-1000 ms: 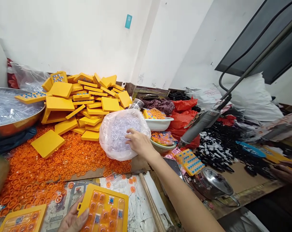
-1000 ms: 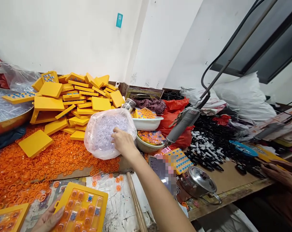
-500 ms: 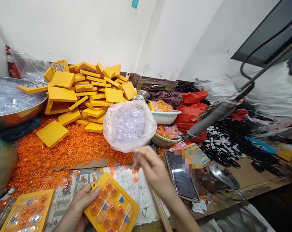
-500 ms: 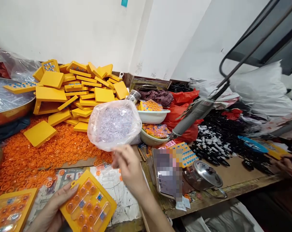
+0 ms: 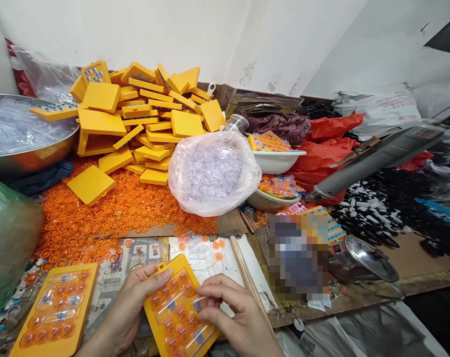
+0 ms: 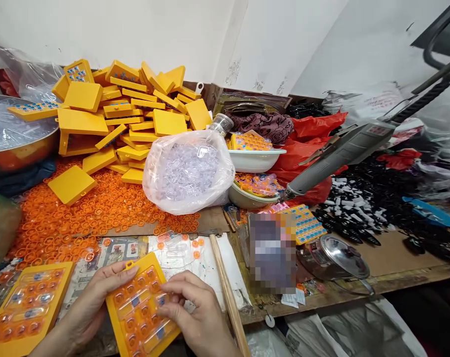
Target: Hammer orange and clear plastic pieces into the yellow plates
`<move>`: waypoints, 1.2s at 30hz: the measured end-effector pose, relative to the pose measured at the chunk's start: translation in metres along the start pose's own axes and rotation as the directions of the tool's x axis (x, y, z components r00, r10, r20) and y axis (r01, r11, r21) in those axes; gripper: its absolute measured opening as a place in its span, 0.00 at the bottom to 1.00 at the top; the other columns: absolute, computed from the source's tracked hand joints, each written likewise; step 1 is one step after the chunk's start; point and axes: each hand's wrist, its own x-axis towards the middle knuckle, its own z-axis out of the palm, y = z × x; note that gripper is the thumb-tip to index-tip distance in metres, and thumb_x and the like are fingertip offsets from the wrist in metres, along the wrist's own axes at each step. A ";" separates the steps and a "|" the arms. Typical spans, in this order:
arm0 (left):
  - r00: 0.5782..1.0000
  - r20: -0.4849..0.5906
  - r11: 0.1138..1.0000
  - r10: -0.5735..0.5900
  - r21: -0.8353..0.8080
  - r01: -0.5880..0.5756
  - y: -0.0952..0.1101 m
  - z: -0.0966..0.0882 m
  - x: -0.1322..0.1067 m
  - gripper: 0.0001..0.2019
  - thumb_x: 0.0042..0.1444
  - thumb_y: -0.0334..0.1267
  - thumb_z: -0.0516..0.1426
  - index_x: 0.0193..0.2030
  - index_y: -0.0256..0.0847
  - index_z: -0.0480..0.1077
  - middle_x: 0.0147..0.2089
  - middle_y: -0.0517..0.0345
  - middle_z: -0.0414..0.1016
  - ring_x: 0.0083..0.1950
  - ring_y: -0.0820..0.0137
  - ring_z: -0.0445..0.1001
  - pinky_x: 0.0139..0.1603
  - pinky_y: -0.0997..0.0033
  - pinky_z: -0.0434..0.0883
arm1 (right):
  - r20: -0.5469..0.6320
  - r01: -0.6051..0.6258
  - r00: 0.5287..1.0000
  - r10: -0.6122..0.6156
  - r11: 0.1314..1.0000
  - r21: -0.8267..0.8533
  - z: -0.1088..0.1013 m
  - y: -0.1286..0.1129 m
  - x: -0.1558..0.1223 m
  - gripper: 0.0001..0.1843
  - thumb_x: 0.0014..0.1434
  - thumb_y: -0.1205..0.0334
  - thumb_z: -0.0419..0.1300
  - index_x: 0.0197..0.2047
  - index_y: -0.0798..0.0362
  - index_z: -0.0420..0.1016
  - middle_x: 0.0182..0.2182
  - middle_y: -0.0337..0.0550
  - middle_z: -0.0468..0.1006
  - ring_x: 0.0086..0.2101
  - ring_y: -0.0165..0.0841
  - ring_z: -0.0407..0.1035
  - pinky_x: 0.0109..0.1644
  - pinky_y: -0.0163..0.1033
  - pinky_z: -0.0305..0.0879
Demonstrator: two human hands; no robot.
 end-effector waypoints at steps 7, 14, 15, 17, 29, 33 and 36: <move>0.999 -0.052 1.000 0.010 0.016 -0.009 -0.003 0.004 0.001 0.21 0.48 0.41 0.65 0.48 0.35 0.75 0.42 0.46 0.81 0.40 0.60 0.79 0.42 0.66 0.73 | -0.058 -0.051 0.997 0.047 0.996 -0.068 0.010 0.011 -0.001 0.04 0.48 0.67 0.67 0.30 0.52 0.76 0.27 0.37 0.72 0.28 0.29 0.66 0.33 0.33 0.63; 0.997 -0.069 0.998 0.040 0.056 -0.037 0.002 0.008 -0.003 0.24 0.47 0.43 0.66 0.51 0.36 0.74 0.43 0.45 0.81 0.43 0.56 0.78 0.45 0.62 0.72 | -0.135 -0.043 0.990 0.040 0.999 -0.020 0.005 0.007 0.001 0.10 0.47 0.64 0.68 0.32 0.51 0.71 0.40 0.41 0.72 0.40 0.34 0.68 0.45 0.38 0.63; 0.995 -0.077 0.996 0.056 0.073 -0.050 0.003 0.008 -0.004 0.24 0.46 0.43 0.66 0.50 0.36 0.75 0.43 0.46 0.81 0.44 0.56 0.78 0.46 0.62 0.72 | -0.115 -0.067 0.991 0.071 0.997 0.044 0.005 0.005 0.002 0.12 0.47 0.64 0.68 0.34 0.51 0.69 0.43 0.42 0.72 0.41 0.34 0.69 0.47 0.39 0.63; 0.992 -0.098 0.991 0.085 0.108 -0.075 0.004 0.010 -0.007 0.24 0.46 0.43 0.67 0.50 0.37 0.75 0.43 0.47 0.81 0.45 0.56 0.77 0.48 0.61 0.72 | -0.042 -0.123 0.991 0.131 0.980 0.158 0.006 0.003 0.004 0.17 0.47 0.64 0.68 0.37 0.50 0.64 0.43 0.42 0.73 0.41 0.34 0.69 0.48 0.40 0.63; 0.983 -0.154 0.981 0.103 0.179 -0.075 -0.001 0.010 0.000 0.23 0.43 0.46 0.67 0.45 0.36 0.76 0.44 0.46 0.80 0.47 0.54 0.77 0.48 0.62 0.72 | -0.019 -0.167 0.984 0.180 0.944 0.283 0.013 0.017 0.011 0.23 0.42 0.62 0.70 0.33 0.49 0.58 0.34 0.36 0.70 0.35 0.31 0.66 0.40 0.36 0.61; 0.972 -0.231 0.999 0.034 0.016 -0.031 0.000 0.011 0.011 0.28 0.42 0.46 0.68 0.49 0.37 0.69 0.39 0.47 0.81 0.41 0.56 0.79 0.39 0.65 0.74 | -0.019 -0.218 0.970 0.240 0.910 0.353 0.021 0.031 0.011 0.33 0.39 0.54 0.73 0.43 0.48 0.60 0.35 0.37 0.72 0.34 0.32 0.70 0.38 0.37 0.65; 0.954 -0.292 0.993 0.073 -0.073 -0.098 0.001 0.010 0.013 0.35 0.42 0.45 0.68 0.56 0.43 0.61 0.46 0.49 0.79 0.46 0.57 0.78 0.43 0.65 0.74 | -0.001 -0.173 0.980 0.200 0.850 0.497 0.034 0.041 0.014 0.41 0.40 0.48 0.72 0.53 0.47 0.58 0.40 0.42 0.74 0.36 0.36 0.74 0.41 0.42 0.68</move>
